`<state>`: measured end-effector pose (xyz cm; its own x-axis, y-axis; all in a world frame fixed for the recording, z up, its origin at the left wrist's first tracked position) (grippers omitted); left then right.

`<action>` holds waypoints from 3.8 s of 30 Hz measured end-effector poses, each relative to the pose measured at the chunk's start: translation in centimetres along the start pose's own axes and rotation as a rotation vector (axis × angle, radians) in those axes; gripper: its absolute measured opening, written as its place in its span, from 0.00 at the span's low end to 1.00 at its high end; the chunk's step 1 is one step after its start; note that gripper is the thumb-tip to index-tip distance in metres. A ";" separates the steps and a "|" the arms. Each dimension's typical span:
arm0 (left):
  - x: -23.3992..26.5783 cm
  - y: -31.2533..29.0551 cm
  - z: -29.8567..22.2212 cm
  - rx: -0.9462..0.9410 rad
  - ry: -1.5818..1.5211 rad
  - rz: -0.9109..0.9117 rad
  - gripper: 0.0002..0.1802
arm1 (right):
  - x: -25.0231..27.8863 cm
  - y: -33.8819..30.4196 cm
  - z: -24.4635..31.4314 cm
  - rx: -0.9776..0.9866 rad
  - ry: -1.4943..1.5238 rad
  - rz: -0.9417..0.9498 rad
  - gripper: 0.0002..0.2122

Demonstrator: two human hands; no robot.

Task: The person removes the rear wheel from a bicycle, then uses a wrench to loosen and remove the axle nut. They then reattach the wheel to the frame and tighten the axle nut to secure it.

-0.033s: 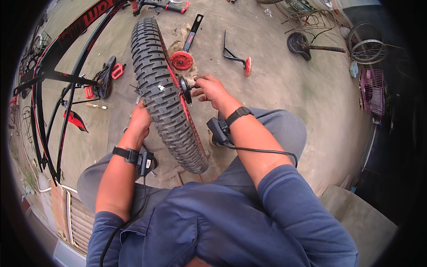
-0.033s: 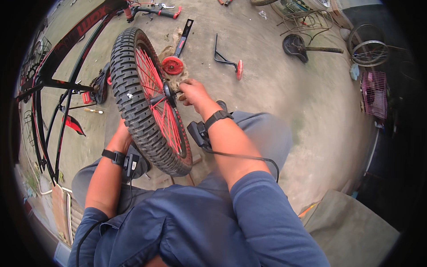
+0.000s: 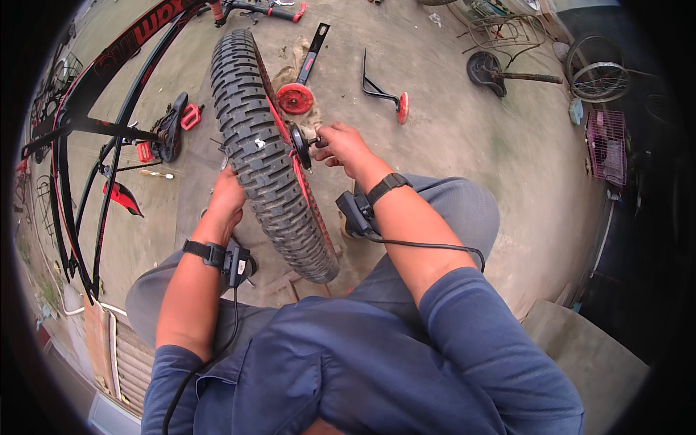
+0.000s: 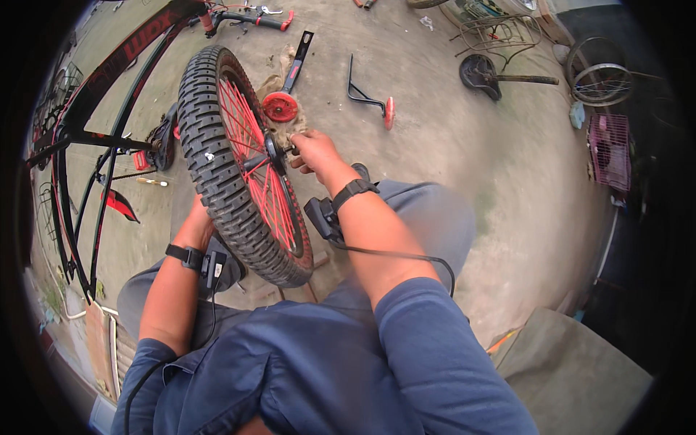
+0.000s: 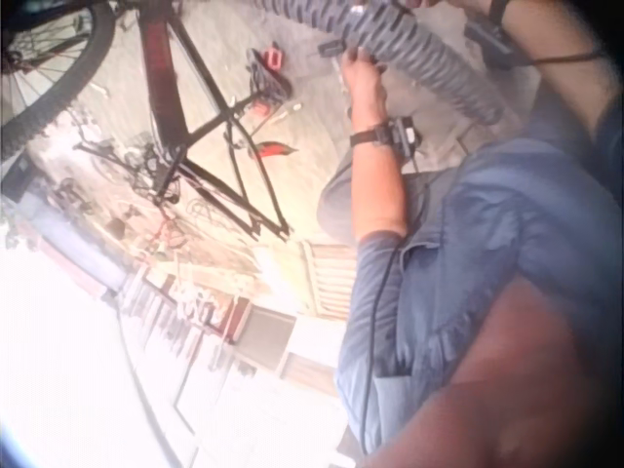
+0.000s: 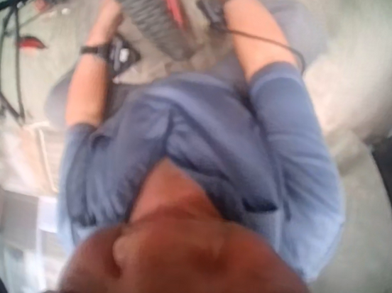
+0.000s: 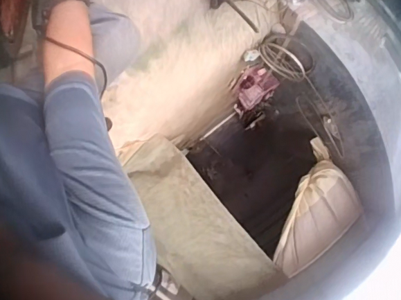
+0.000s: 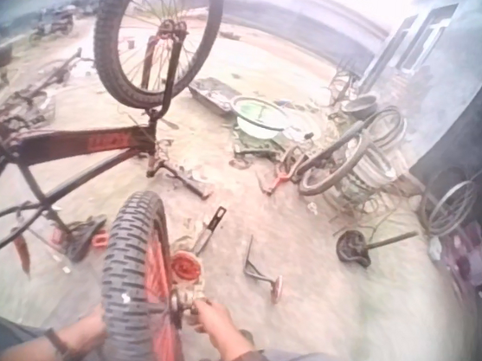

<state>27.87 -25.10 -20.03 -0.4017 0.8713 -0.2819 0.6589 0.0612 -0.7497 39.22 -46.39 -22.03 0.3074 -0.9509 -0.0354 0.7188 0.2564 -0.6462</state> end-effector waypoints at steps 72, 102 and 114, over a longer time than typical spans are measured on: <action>2.8 0.6 0.7 0.204 0.217 -0.180 0.27 | 0.1 1.9 -1.3 0.117 -0.010 0.046 0.08; 3.1 0.5 0.0 0.070 0.066 -0.251 0.23 | 0.1 2.8 -2.5 0.113 0.081 0.066 0.09; 2.8 1.4 1.7 0.243 0.286 -0.100 0.18 | 0.2 1.7 -1.4 0.088 0.065 0.039 0.10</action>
<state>26.59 -23.37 -22.95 -0.2401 0.9696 -0.0476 0.4415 0.0654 -0.8949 39.59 -46.41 -24.22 0.2972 -0.9485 -0.1098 0.7598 0.3045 -0.5744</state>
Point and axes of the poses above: each hand's wrist, its own y-axis towards the middle knuckle, its own x-axis out of the back of the hand, z = x × y, the point moved 9 cm from there along y, towards the middle knuckle, and after that the axes turned 7 degrees about x, right-handed, at the moved point
